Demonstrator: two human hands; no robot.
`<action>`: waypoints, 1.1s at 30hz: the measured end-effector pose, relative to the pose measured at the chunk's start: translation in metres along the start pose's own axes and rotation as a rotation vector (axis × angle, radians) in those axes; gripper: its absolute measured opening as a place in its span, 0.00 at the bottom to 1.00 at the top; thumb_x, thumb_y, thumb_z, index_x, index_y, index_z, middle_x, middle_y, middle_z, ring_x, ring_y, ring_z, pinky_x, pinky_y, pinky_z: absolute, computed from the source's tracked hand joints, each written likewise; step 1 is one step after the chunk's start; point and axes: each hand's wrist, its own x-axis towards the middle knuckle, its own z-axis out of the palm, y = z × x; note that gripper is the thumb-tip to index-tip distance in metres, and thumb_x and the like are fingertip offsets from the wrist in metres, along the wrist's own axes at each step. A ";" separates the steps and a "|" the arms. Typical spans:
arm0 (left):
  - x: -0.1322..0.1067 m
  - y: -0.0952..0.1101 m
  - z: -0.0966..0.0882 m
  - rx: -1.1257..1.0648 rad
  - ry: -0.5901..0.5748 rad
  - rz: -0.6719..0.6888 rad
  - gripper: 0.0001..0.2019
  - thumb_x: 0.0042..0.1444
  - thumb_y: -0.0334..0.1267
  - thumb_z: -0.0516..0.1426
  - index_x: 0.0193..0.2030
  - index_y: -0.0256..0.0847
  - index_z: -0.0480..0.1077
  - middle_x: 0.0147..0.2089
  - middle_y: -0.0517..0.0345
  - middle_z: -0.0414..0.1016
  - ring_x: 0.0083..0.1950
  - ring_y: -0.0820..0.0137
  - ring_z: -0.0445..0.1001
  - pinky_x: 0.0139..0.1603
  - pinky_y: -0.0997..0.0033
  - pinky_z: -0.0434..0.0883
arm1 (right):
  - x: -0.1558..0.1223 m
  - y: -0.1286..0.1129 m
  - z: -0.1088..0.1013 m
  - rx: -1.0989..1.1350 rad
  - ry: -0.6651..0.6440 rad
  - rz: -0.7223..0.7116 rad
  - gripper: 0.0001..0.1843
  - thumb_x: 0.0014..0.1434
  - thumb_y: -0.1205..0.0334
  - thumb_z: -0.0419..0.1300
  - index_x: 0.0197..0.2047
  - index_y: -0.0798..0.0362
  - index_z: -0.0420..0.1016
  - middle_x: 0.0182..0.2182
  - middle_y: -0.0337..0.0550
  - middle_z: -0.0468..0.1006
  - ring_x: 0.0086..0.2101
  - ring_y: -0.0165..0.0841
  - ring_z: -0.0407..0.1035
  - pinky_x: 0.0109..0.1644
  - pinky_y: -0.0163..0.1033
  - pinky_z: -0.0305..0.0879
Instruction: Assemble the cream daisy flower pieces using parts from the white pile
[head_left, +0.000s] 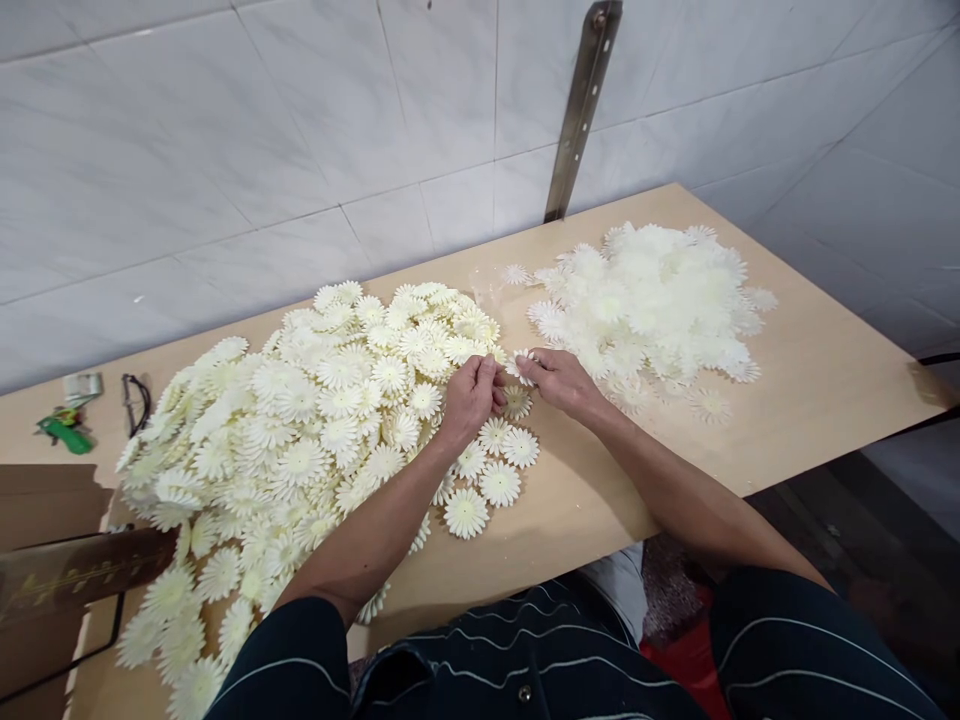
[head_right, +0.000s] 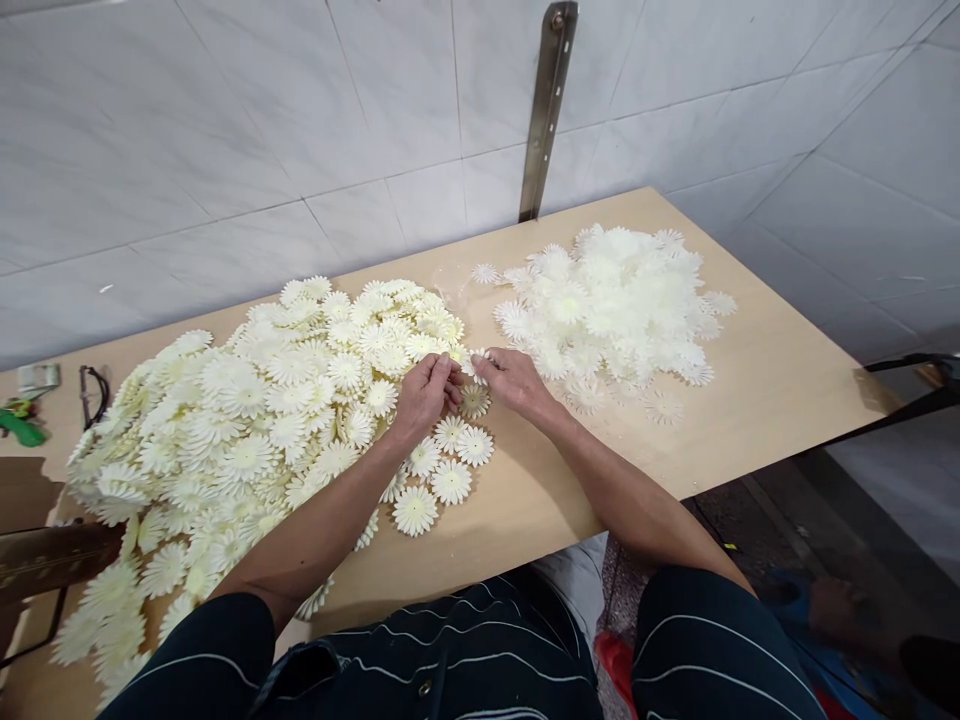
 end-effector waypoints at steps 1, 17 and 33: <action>0.000 0.000 0.000 -0.002 -0.004 0.000 0.21 0.72 0.59 0.60 0.38 0.42 0.73 0.30 0.59 0.76 0.23 0.73 0.73 0.21 0.74 0.69 | 0.000 0.000 0.000 -0.004 0.002 0.002 0.29 0.69 0.37 0.57 0.24 0.46 0.58 0.20 0.38 0.66 0.28 0.35 0.61 0.32 0.42 0.54; 0.002 -0.008 -0.003 0.033 -0.004 0.091 0.20 0.61 0.59 0.69 0.38 0.43 0.74 0.23 0.65 0.73 0.23 0.72 0.72 0.26 0.73 0.71 | -0.001 -0.003 0.006 0.319 -0.052 0.018 0.41 0.53 0.15 0.65 0.25 0.48 0.69 0.20 0.40 0.74 0.22 0.36 0.70 0.29 0.43 0.69; 0.002 -0.011 -0.008 0.355 -0.034 0.336 0.09 0.68 0.43 0.60 0.37 0.44 0.71 0.27 0.63 0.73 0.29 0.69 0.72 0.33 0.69 0.67 | 0.001 0.002 -0.009 0.038 -0.083 -0.077 0.36 0.66 0.26 0.61 0.24 0.48 0.67 0.19 0.36 0.66 0.25 0.32 0.60 0.33 0.41 0.55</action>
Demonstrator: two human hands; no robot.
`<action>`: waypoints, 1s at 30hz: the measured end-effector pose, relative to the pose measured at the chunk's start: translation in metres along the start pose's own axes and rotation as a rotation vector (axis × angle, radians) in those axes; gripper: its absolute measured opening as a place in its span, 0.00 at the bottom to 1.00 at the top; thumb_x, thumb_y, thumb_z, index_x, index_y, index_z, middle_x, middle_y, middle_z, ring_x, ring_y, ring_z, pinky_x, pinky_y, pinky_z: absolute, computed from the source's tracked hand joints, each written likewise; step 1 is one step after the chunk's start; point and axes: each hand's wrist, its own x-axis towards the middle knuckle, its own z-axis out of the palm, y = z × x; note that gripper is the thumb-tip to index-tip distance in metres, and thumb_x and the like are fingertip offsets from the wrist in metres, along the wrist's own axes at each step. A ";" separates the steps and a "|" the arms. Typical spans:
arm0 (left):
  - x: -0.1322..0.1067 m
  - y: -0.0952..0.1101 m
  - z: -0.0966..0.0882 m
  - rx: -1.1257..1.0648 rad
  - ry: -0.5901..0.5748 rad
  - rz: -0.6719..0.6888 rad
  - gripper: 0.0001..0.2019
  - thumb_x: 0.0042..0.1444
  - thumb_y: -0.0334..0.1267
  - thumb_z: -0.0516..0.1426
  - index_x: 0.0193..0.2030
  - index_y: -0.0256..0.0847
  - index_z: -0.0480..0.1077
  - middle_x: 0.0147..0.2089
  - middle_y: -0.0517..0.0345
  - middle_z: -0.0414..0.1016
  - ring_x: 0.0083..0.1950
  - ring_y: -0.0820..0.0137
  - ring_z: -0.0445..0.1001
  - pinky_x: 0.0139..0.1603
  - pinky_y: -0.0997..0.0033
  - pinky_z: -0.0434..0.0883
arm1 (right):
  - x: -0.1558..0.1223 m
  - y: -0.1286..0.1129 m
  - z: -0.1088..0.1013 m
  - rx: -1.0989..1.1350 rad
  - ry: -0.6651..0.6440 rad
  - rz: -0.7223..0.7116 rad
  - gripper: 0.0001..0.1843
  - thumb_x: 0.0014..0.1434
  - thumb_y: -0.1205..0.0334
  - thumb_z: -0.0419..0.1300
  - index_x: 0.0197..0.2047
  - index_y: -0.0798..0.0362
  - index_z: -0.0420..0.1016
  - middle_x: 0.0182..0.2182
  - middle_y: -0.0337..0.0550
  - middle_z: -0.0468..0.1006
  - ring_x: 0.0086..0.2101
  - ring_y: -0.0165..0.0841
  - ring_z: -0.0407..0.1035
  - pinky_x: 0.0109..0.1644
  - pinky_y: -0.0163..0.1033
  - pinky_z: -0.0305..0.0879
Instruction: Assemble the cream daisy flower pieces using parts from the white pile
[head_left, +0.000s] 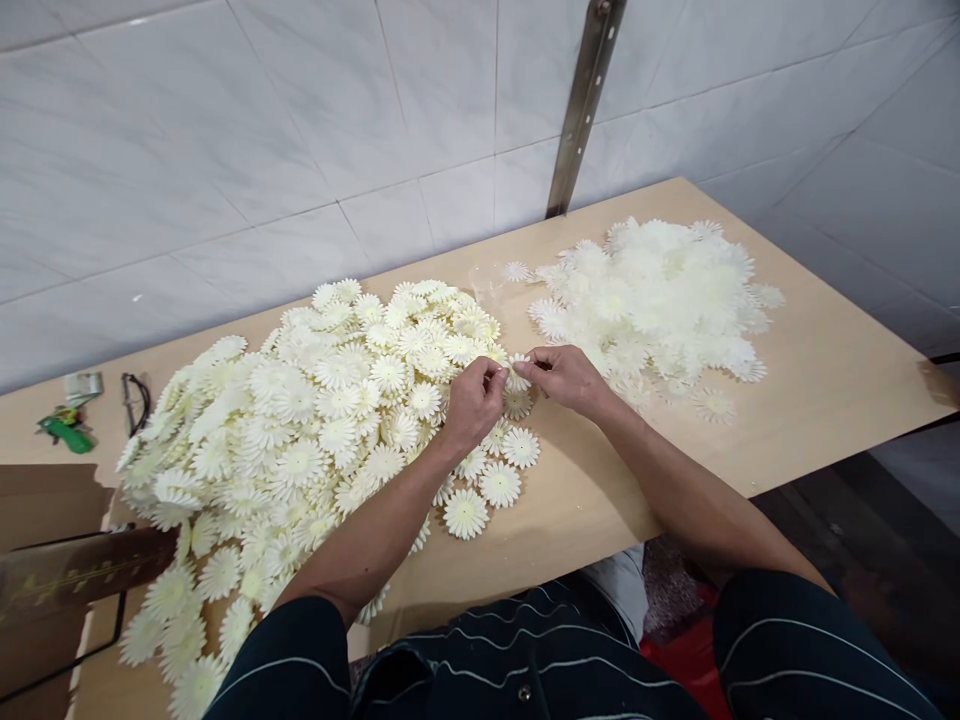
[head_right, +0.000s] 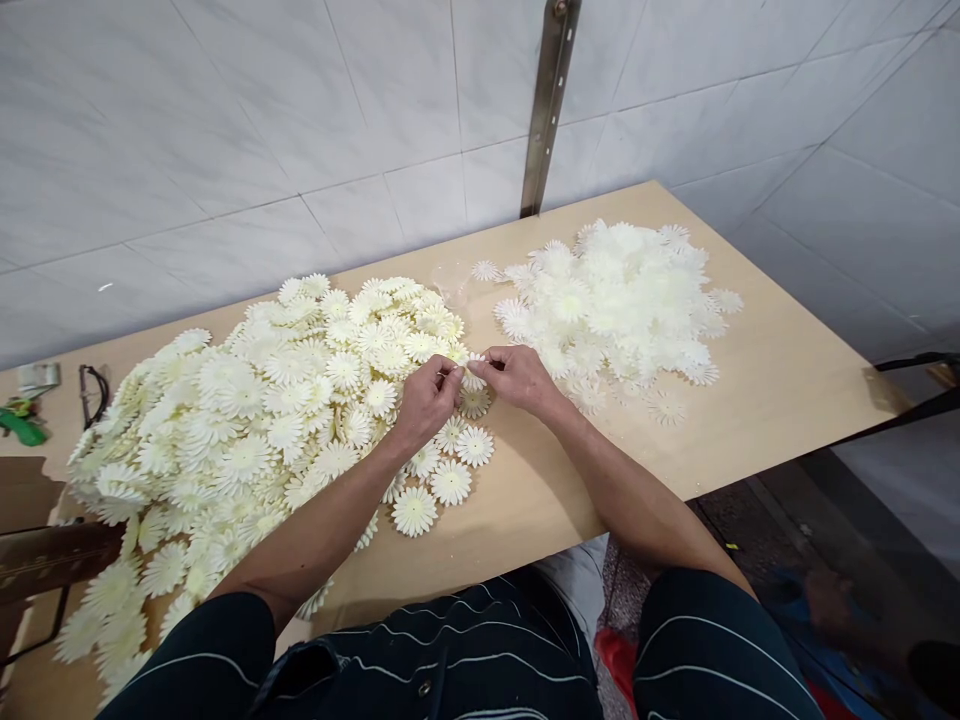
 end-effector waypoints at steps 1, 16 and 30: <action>-0.001 0.001 0.000 -0.037 -0.010 -0.028 0.10 0.69 0.45 0.60 0.38 0.44 0.72 0.26 0.63 0.73 0.28 0.70 0.73 0.33 0.70 0.68 | 0.000 0.001 0.003 -0.037 0.032 -0.008 0.34 0.68 0.29 0.59 0.24 0.48 0.64 0.19 0.36 0.65 0.26 0.32 0.60 0.33 0.41 0.55; 0.008 0.018 0.001 -0.652 -0.093 -0.550 0.26 0.56 0.60 0.74 0.36 0.40 0.72 0.26 0.60 0.76 0.22 0.73 0.73 0.22 0.75 0.69 | 0.000 0.000 0.023 -0.062 0.213 -0.128 0.34 0.74 0.30 0.50 0.26 0.46 0.57 0.20 0.37 0.64 0.26 0.34 0.61 0.34 0.41 0.57; 0.003 0.002 0.002 -0.381 0.026 -0.246 0.24 0.59 0.62 0.70 0.36 0.41 0.76 0.21 0.64 0.73 0.21 0.74 0.70 0.24 0.75 0.68 | 0.000 0.002 0.017 -0.052 0.156 -0.058 0.36 0.64 0.25 0.61 0.23 0.48 0.63 0.19 0.37 0.67 0.25 0.32 0.62 0.32 0.41 0.57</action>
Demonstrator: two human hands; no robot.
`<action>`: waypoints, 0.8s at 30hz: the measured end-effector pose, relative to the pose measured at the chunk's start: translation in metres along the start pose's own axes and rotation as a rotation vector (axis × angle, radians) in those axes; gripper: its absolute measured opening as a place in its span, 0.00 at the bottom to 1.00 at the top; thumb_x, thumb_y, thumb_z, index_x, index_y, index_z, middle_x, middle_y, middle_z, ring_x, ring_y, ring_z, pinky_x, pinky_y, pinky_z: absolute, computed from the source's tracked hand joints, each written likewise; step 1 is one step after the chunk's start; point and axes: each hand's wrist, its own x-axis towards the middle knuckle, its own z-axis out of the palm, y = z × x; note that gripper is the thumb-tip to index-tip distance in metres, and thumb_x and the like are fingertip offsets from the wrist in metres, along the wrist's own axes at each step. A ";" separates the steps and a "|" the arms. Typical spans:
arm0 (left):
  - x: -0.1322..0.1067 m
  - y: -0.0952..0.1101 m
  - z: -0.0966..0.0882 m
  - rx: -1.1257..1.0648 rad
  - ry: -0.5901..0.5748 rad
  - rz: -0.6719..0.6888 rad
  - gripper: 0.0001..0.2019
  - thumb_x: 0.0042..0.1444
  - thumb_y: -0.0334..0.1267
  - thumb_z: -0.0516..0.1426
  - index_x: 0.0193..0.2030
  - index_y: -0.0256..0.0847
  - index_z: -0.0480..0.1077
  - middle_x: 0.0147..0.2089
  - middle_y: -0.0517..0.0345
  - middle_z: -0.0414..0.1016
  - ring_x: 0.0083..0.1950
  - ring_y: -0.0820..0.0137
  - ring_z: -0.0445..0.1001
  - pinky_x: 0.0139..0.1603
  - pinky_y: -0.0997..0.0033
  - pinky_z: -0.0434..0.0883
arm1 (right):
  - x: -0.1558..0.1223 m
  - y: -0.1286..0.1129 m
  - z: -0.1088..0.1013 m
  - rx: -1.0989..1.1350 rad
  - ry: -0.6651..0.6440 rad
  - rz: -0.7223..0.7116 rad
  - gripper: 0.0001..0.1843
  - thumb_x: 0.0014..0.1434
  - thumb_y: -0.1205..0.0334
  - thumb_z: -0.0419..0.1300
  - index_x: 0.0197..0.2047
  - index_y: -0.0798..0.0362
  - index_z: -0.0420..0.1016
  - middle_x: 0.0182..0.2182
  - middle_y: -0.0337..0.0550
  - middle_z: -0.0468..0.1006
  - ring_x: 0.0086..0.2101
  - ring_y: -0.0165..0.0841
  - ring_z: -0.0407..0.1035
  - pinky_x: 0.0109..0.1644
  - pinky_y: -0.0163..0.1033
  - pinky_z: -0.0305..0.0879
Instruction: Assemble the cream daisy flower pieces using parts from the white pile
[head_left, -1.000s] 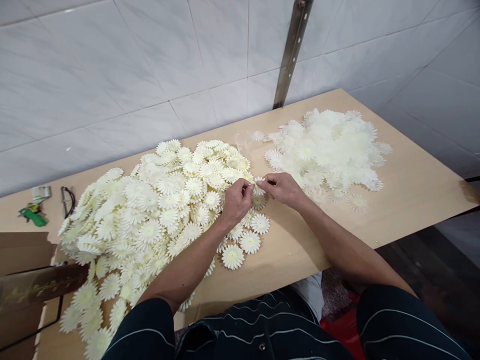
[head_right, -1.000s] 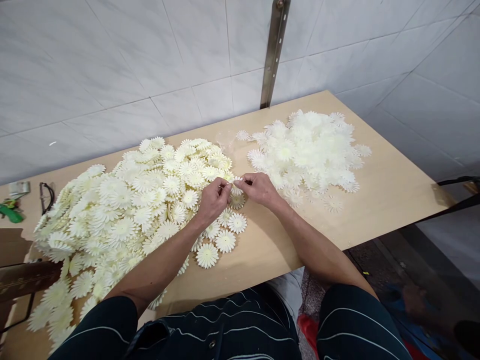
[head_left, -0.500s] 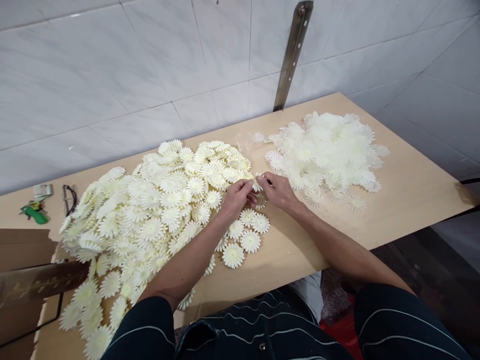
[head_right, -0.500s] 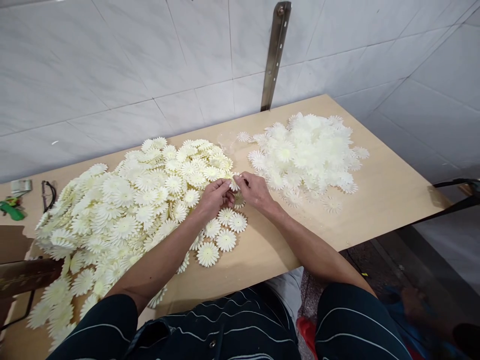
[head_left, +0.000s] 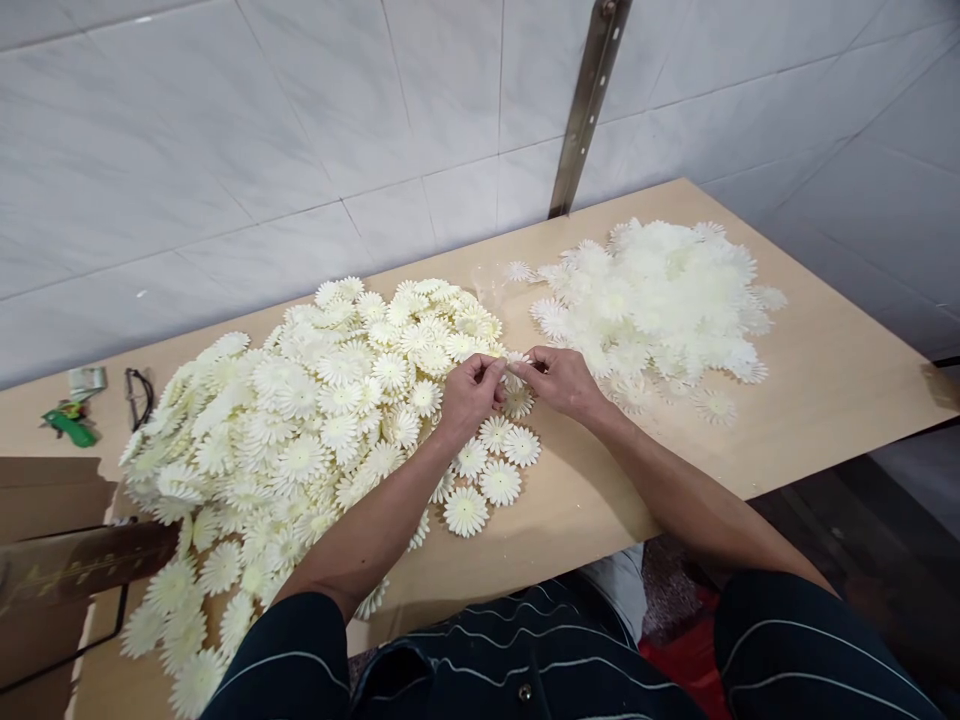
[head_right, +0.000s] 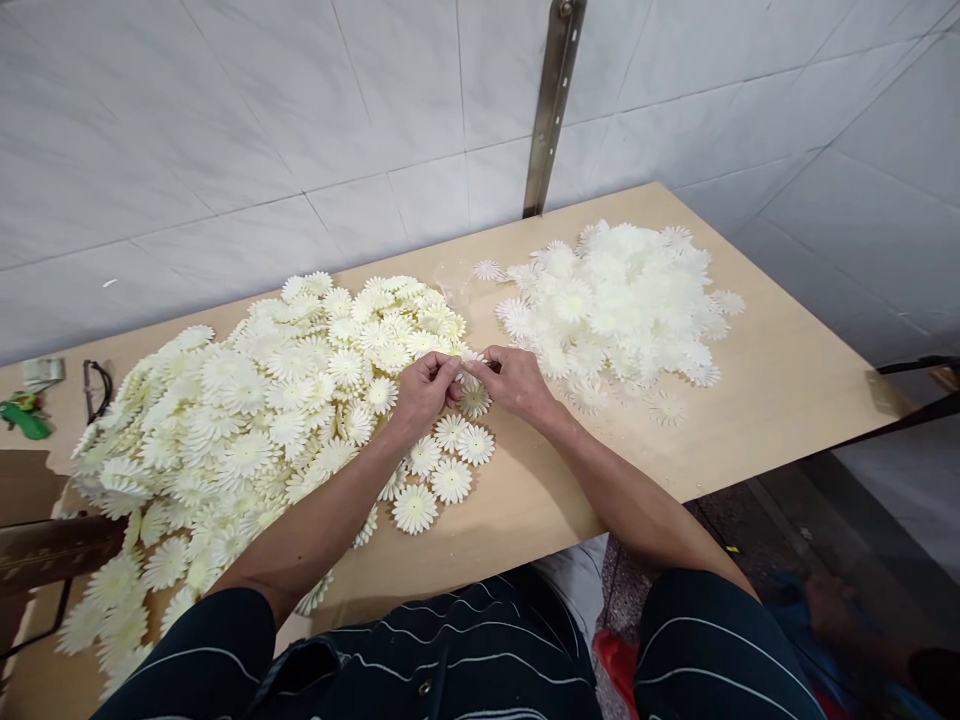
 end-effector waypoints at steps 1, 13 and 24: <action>-0.001 0.001 0.000 0.028 0.003 0.018 0.23 0.60 0.62 0.69 0.35 0.41 0.76 0.21 0.64 0.73 0.20 0.74 0.70 0.24 0.75 0.68 | 0.000 0.000 0.001 -0.043 0.001 -0.020 0.36 0.67 0.27 0.59 0.22 0.47 0.60 0.18 0.37 0.64 0.25 0.32 0.60 0.32 0.41 0.56; -0.002 0.003 -0.002 0.110 0.036 0.005 0.23 0.68 0.61 0.64 0.34 0.45 0.69 0.22 0.67 0.70 0.21 0.73 0.69 0.24 0.73 0.65 | -0.003 -0.005 0.001 0.182 -0.124 0.052 0.30 0.63 0.28 0.66 0.31 0.49 0.74 0.23 0.40 0.77 0.26 0.36 0.71 0.32 0.40 0.65; -0.005 0.006 0.003 0.031 0.003 0.002 0.24 0.70 0.65 0.61 0.41 0.44 0.71 0.30 0.62 0.75 0.23 0.73 0.72 0.21 0.73 0.65 | -0.004 -0.008 -0.009 0.055 -0.039 0.060 0.38 0.70 0.25 0.56 0.23 0.48 0.61 0.19 0.38 0.68 0.26 0.33 0.63 0.32 0.40 0.56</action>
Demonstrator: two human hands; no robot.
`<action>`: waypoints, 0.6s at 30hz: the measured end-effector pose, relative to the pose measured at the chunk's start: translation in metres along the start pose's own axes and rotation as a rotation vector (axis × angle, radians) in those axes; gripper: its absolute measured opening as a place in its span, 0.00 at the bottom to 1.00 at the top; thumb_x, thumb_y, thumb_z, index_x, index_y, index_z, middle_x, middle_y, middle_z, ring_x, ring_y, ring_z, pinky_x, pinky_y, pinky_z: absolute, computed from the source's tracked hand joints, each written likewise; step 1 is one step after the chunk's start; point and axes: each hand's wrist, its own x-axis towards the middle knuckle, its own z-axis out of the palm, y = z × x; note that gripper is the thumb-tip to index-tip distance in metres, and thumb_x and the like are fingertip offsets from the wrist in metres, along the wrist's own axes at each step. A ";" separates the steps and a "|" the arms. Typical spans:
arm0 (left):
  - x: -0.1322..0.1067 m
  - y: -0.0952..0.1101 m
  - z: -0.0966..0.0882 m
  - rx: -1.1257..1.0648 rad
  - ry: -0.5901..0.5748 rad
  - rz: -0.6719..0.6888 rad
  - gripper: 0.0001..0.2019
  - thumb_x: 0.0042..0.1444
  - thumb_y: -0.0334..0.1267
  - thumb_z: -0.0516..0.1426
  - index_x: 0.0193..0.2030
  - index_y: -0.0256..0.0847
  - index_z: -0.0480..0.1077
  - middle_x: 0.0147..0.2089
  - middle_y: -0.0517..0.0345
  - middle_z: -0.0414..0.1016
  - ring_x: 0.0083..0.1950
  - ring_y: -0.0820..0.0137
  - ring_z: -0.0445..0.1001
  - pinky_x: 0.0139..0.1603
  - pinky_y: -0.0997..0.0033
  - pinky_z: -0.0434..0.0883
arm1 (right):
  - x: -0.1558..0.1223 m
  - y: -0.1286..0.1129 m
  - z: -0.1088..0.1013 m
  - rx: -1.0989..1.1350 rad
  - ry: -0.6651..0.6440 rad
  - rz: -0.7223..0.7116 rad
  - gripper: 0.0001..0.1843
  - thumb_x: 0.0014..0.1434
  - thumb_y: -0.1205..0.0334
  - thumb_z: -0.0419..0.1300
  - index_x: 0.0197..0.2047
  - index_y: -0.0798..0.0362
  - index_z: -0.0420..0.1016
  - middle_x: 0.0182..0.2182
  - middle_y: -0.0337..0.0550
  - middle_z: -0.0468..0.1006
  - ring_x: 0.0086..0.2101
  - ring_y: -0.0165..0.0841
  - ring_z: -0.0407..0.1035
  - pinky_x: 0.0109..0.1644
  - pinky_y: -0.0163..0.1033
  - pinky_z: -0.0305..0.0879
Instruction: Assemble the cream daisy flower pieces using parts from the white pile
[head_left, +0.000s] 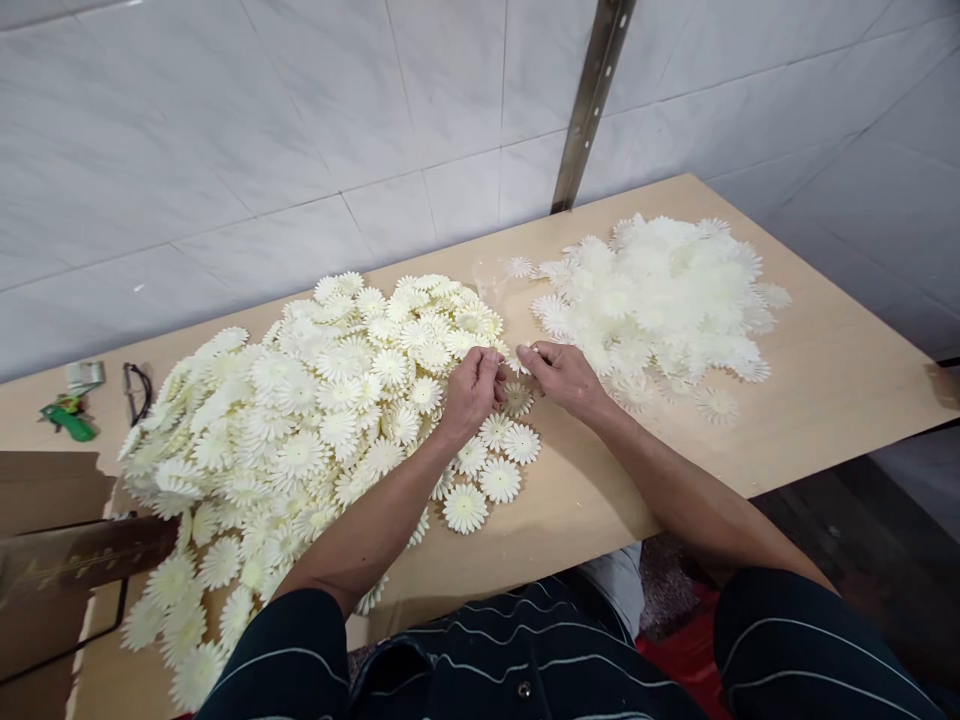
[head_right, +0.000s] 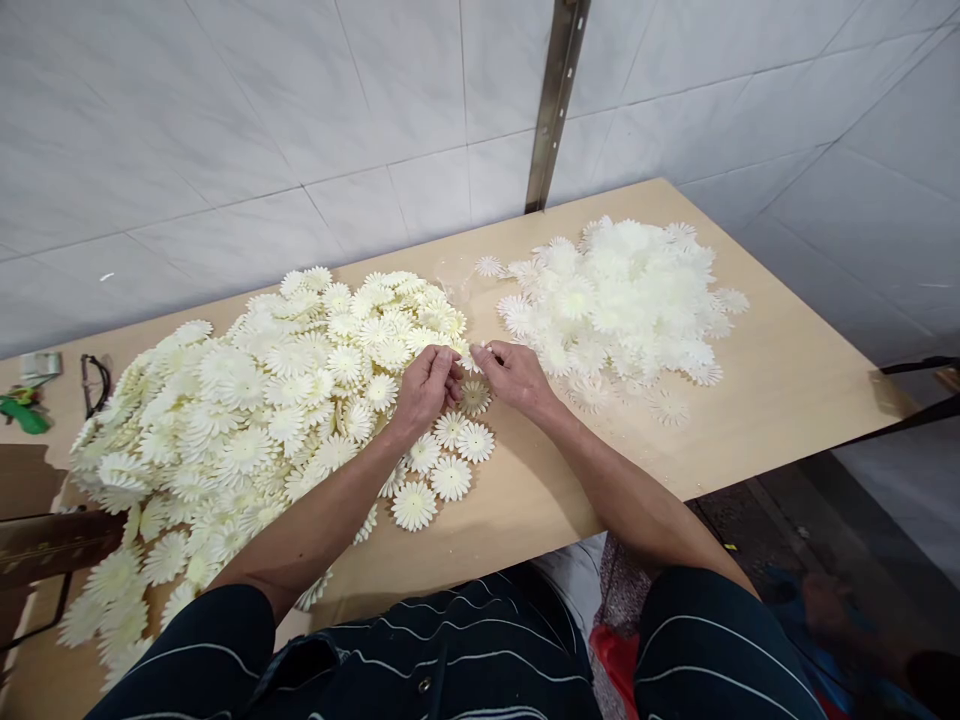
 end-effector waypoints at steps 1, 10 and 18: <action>0.000 0.001 0.001 -0.020 -0.003 -0.018 0.24 0.69 0.65 0.61 0.41 0.43 0.71 0.31 0.62 0.75 0.23 0.74 0.73 0.21 0.74 0.65 | -0.001 0.000 0.000 0.007 0.022 -0.006 0.38 0.71 0.25 0.55 0.23 0.48 0.62 0.19 0.39 0.68 0.26 0.33 0.63 0.32 0.40 0.57; 0.005 0.006 0.003 -0.158 -0.006 -0.180 0.26 0.67 0.66 0.64 0.41 0.41 0.72 0.32 0.61 0.74 0.22 0.74 0.73 0.20 0.74 0.68 | 0.001 0.002 0.008 0.313 0.009 0.073 0.32 0.58 0.26 0.69 0.34 0.49 0.78 0.25 0.42 0.80 0.28 0.38 0.75 0.38 0.44 0.74; 0.005 0.004 0.001 -0.158 -0.027 -0.136 0.27 0.62 0.66 0.68 0.39 0.41 0.73 0.35 0.60 0.76 0.24 0.76 0.73 0.21 0.75 0.69 | 0.003 0.005 0.004 0.166 0.068 0.091 0.37 0.54 0.20 0.69 0.27 0.50 0.75 0.20 0.39 0.73 0.24 0.34 0.65 0.28 0.40 0.60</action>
